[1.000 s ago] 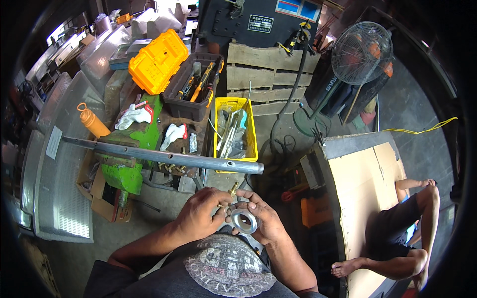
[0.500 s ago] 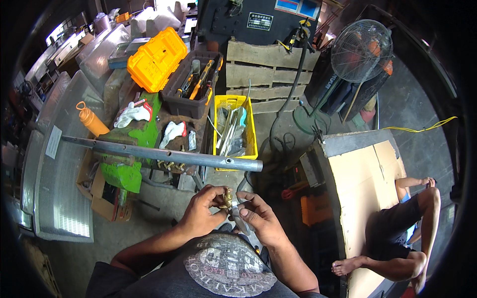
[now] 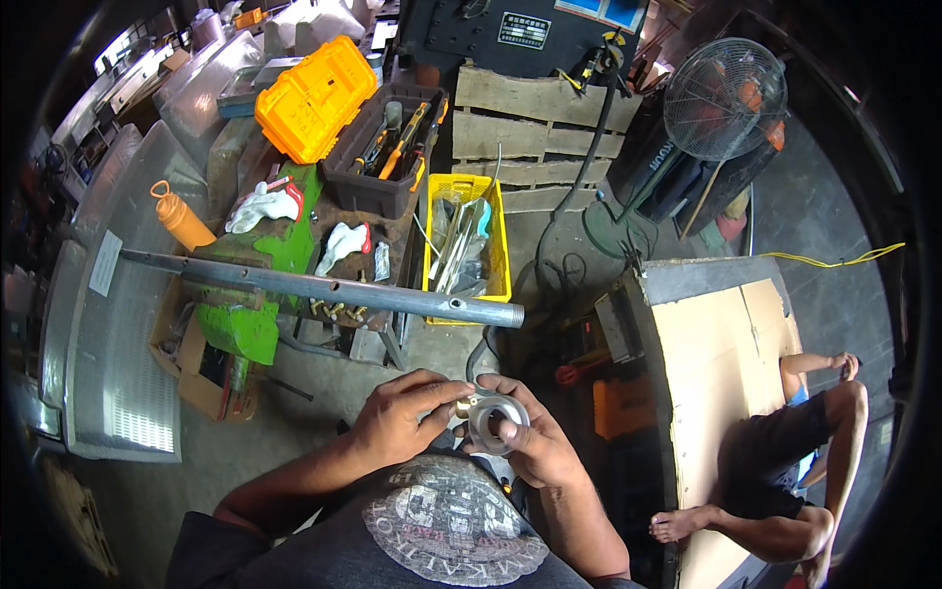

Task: The person wraps white tape around brass pipe fittings and screws them into holes on a metal pipe. The person handles multiple fittings one at a time, applying tape and installing them into the pipe.

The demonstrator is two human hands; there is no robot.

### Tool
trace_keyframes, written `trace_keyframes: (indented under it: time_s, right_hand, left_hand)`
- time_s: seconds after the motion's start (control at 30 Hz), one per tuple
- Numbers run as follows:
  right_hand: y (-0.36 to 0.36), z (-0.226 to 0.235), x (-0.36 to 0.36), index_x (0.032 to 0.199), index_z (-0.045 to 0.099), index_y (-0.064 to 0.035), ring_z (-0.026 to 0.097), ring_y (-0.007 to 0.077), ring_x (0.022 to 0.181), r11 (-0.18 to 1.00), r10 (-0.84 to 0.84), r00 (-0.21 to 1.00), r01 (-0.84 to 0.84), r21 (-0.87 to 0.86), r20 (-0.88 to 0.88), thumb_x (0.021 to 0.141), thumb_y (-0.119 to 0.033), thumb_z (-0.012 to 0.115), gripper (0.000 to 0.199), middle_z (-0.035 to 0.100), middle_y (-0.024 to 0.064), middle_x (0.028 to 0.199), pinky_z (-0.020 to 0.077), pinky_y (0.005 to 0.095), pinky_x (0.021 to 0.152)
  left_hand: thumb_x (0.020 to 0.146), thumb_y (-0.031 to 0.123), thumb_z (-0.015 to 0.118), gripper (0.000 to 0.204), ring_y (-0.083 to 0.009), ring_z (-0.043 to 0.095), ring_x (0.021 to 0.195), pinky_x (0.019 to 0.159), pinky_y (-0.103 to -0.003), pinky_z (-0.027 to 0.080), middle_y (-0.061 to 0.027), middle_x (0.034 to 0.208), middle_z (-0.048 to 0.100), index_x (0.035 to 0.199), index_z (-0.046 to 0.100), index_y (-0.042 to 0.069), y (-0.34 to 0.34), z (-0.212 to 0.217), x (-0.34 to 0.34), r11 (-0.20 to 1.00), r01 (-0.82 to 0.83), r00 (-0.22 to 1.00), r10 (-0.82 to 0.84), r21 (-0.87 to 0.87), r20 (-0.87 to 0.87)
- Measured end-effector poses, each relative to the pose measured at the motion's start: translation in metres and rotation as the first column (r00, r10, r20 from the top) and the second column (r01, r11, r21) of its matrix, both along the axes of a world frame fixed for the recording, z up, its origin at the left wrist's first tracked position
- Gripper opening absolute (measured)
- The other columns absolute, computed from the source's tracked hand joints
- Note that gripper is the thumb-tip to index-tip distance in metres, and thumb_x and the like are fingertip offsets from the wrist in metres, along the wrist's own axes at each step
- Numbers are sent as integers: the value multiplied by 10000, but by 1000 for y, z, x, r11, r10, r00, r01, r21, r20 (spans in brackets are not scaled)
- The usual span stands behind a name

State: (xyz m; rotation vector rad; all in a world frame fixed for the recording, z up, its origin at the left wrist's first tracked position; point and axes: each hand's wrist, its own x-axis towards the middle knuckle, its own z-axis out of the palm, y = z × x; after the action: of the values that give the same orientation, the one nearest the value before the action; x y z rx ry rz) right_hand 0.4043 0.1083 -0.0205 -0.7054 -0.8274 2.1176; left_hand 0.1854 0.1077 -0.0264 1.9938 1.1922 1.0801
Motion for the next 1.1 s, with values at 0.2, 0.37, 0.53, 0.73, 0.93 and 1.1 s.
trace_keyframes:
  time_s: [0.2, 0.37, 0.53, 0.73, 0.93, 1.1]
  right_hand:
    - [-6, 14, 9, 1487, 387, -11, 621, 147, 997, 979, 58, 963, -107, 175, 262, 863, -45, 765, 730, 604, 89, 1148, 517, 296, 908]
    - [-10, 25, 10, 1454, 436, 11, 584, 132, 1049, 935, -75, 870, -108, 337, 487, 862, -117, 802, 707, 613, 89, 1159, 480, 283, 954]
    - [-7, 30, 11, 1468, 398, 13, 642, 139, 905, 961, -107, 898, -16, 274, 427, 830, -199, 843, 806, 645, 88, 1091, 537, 265, 788]
    - [-2, 19, 16, 1438, 405, -66, 664, 148, 781, 995, -95, 995, 93, 47, 42, 827, -46, 810, 733, 646, 79, 1046, 603, 281, 611]
    - [2, 22, 11, 1414, 423, -49, 647, 144, 908, 983, -144, 984, 131, 127, 105, 754, 51, 838, 786, 628, 66, 1102, 598, 275, 667]
    - [11, 29, 10, 1348, 510, -4, 613, 138, 968, 974, -156, 940, 95, 204, 304, 750, -87, 884, 710, 633, 54, 1079, 528, 292, 826]
  left_hand:
    - [825, -11, 699, 419, -276, 715, 899, 790, -361, 583, -89, 1011, 701, 1215, 715, 140, -3, -2, -2, 998, 41, 999, -41, -44, 4]
    - [807, -43, 708, 402, -275, 716, 947, 808, -353, 583, -111, 1056, 709, 1189, 719, 81, -3, 2, -2, 993, 93, 994, -97, -76, -52]
    - [815, -27, 707, 382, -277, 721, 926, 795, -358, 584, -110, 1042, 710, 1183, 716, 75, -4, 2, 1, 980, 147, 987, -153, -132, -39]
    - [815, 12, 722, 422, -303, 728, 895, 791, -371, 585, -137, 1006, 716, 1232, 673, 48, -4, 3, 1, 969, 153, 986, -163, -194, -34]
    - [816, 16, 726, 443, -233, 729, 885, 794, -351, 576, -139, 985, 723, 1247, 627, -16, -1, -4, 0, 958, 213, 974, -191, -193, 124]
    - [860, 54, 736, 439, -145, 693, 913, 807, -311, 561, -94, 981, 703, 1268, 586, -10, -1, -3, -5, 784, 375, 923, -265, -494, 280]
